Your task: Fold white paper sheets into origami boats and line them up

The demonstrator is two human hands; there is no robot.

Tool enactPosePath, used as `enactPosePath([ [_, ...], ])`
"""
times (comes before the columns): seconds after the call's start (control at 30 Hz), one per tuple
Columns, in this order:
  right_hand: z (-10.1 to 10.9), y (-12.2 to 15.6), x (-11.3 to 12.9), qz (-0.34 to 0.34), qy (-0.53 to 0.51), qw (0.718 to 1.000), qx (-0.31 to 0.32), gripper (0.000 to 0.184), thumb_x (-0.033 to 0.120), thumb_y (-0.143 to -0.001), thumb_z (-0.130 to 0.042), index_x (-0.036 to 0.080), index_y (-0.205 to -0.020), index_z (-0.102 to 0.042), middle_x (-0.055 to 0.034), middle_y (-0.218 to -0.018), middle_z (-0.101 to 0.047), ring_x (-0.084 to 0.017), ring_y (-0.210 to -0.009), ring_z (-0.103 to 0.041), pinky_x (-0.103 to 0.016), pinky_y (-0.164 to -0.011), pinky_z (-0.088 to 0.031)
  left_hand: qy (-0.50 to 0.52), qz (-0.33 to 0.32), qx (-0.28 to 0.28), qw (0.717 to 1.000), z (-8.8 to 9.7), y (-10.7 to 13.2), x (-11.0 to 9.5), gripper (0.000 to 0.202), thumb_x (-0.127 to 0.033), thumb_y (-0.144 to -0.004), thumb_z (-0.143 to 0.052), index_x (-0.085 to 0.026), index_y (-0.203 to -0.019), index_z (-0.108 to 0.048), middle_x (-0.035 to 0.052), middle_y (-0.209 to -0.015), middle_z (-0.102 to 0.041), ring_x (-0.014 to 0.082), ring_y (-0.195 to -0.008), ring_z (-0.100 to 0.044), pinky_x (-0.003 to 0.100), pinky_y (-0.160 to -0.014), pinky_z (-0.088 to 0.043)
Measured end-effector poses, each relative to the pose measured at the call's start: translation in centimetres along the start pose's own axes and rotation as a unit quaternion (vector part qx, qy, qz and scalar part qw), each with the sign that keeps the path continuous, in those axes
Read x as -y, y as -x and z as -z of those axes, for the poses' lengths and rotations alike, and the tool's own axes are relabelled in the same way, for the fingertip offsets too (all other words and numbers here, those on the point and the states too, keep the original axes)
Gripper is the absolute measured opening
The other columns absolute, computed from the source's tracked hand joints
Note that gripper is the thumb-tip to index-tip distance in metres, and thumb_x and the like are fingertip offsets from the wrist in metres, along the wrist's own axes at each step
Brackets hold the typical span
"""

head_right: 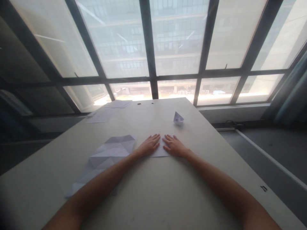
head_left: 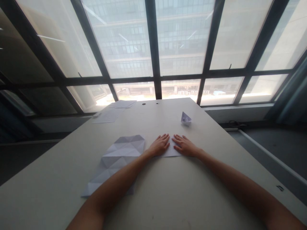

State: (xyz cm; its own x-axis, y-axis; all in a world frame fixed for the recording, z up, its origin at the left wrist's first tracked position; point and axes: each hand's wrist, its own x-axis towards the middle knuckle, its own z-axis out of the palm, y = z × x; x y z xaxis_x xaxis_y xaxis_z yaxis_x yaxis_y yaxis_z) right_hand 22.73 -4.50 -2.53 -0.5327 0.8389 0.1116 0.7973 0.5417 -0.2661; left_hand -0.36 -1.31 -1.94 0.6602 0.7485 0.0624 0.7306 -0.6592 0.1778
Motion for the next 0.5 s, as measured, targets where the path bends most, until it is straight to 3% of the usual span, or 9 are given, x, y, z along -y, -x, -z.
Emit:
enactPosePath([
  [0.5,-0.2,-0.42,-0.28,-0.12,0.023,0.992,-0.008,0.062,0.045,-0.102,-0.035,0.014,-0.155,-0.034,-0.0156,-0.163,-0.026,-0.025,-0.152,-0.019,-0.048,-0.122,-0.012,-0.001,0.009,-0.007,1.0,-0.24,-0.21,0.3,0.058,-0.041,-0.103,-0.033,-0.013,-0.154,-0.034,0.0141,-0.161,-0.03,0.0252,-0.152,-0.022,0.046,-0.123,-0.017],
])
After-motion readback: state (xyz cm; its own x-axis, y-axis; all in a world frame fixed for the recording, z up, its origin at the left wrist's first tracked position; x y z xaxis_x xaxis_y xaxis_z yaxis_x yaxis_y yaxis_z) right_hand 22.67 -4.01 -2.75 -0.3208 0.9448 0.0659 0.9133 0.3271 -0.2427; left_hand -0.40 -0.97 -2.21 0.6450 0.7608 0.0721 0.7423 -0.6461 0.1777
